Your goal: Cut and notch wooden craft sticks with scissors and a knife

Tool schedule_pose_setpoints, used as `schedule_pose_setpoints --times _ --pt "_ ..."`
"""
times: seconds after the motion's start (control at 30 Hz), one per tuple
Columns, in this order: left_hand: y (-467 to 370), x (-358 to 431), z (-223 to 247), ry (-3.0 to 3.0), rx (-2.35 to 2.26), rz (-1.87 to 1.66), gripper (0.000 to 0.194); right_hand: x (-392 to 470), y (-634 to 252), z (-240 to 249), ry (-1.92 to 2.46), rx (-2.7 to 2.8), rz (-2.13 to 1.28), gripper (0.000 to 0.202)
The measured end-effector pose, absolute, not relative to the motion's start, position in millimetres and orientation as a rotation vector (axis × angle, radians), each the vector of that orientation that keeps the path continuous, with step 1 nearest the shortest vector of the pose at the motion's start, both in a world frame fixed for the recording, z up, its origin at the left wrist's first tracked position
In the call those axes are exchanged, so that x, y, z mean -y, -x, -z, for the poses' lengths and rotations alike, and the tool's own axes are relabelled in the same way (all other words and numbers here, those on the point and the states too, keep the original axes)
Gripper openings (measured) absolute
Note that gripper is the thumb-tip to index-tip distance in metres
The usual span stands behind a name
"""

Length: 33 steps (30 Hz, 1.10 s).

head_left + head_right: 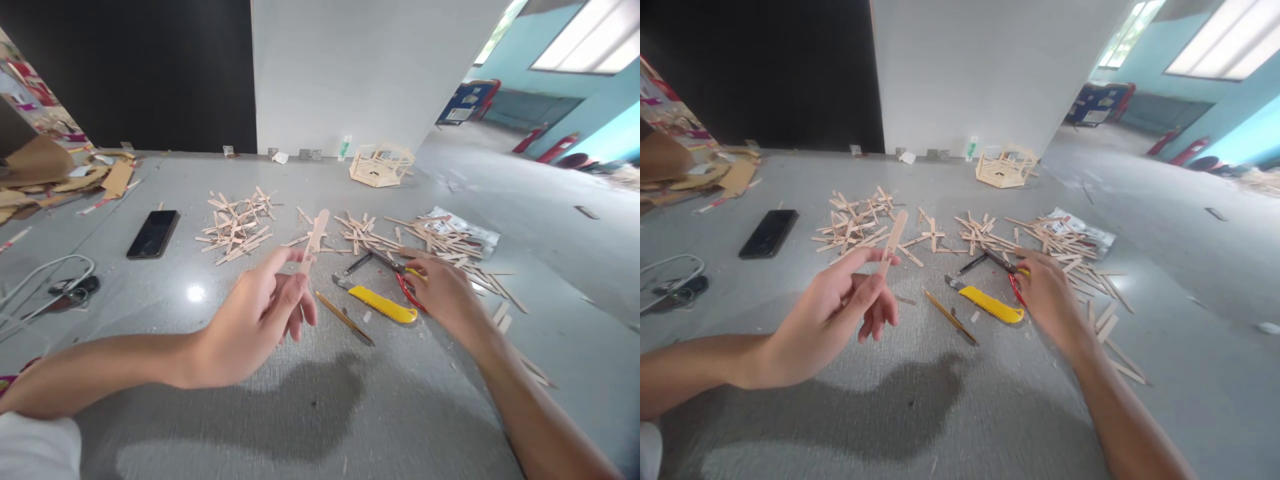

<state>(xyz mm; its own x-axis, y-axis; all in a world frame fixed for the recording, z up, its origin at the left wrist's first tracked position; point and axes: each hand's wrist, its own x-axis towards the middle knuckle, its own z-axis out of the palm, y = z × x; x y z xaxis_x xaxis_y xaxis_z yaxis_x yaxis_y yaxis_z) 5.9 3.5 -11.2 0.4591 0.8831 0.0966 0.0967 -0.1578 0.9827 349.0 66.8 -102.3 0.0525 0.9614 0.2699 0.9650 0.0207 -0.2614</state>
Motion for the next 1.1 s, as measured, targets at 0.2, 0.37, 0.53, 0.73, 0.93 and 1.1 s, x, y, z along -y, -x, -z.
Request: schedule_pose_setpoints --times 0.2,0.37,0.53,0.73,0.93,1.1 --pt "-17 -10 40 -1.599 -0.853 -0.964 0.035 -33 -307 97 1.720 2.390 -0.239 0.017" --pt "-26 -25 88 -1.628 -0.898 -0.969 0.037 -12 -284 93 1.633 2.345 -0.314 0.024" --pt "-25 -36 110 -1.684 -0.950 -0.921 0.036 -4 -276 98 1.758 2.244 -0.142 0.026" --pt "-25 -34 113 -1.728 -0.981 -0.874 0.035 -10 -272 113 1.603 2.353 0.512 0.029" --pt "-26 -30 113 -1.791 -0.962 -0.901 0.033 -17 -262 105 0.792 2.812 0.479 0.036" --pt "-26 -30 115 -1.823 -0.932 -0.926 0.030 -12 -268 105 0.864 2.549 0.159 0.024"
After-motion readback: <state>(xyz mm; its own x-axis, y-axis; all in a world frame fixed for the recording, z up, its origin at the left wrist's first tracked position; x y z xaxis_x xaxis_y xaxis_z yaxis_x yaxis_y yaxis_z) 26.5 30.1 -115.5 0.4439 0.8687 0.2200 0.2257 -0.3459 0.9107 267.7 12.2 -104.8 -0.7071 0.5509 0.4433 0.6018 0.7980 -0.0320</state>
